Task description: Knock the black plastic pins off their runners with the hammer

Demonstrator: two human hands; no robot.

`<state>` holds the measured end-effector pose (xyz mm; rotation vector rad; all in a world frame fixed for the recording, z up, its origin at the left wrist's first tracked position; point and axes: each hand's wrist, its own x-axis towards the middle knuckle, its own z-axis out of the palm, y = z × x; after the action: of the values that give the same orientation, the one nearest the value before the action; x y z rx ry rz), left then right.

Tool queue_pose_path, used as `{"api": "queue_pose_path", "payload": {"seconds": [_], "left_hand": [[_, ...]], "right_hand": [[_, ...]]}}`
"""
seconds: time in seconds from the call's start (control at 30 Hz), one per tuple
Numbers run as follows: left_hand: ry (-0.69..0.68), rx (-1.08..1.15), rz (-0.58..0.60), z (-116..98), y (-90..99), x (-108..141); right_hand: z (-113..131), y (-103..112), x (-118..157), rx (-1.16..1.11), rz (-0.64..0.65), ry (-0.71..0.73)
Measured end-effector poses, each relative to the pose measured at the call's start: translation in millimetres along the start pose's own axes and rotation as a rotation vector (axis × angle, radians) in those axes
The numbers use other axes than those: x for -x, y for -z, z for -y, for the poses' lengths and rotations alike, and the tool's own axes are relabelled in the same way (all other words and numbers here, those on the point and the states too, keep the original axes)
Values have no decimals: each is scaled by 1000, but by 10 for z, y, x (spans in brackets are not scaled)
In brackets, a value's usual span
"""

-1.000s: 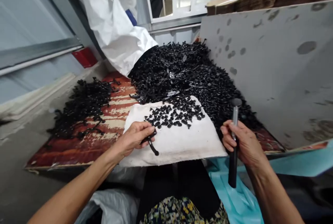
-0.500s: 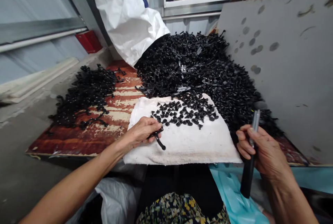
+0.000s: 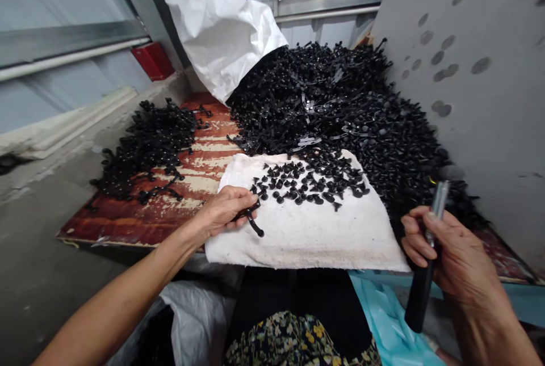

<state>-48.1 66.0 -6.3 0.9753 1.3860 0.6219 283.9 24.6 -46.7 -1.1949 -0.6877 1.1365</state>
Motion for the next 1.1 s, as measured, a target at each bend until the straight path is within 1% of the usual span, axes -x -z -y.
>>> {"api": "queue_pose_path", "payload": {"seconds": [0.2,0.47,0.63,0.9,1.0,1.1], "left_hand": [[-24,28,26,30,33,-17],[20,33,-8,17,19,-17],[21,36,-31,17,10,-13],[13,10,-14,-20,-28,-6],[36,-8,-59,-2,-8,-2],[55,-41,-92,56,51,33]], "right_hand": [[5,0,-6,25,8,8],[0,2,-6,19,-2,-1],[7,-1,-5,27,-11,-5],[1,-2,28,42,7,31],[-13,37,-2,18,40,19],[-48,58,-116,-54,135,-21]]}}
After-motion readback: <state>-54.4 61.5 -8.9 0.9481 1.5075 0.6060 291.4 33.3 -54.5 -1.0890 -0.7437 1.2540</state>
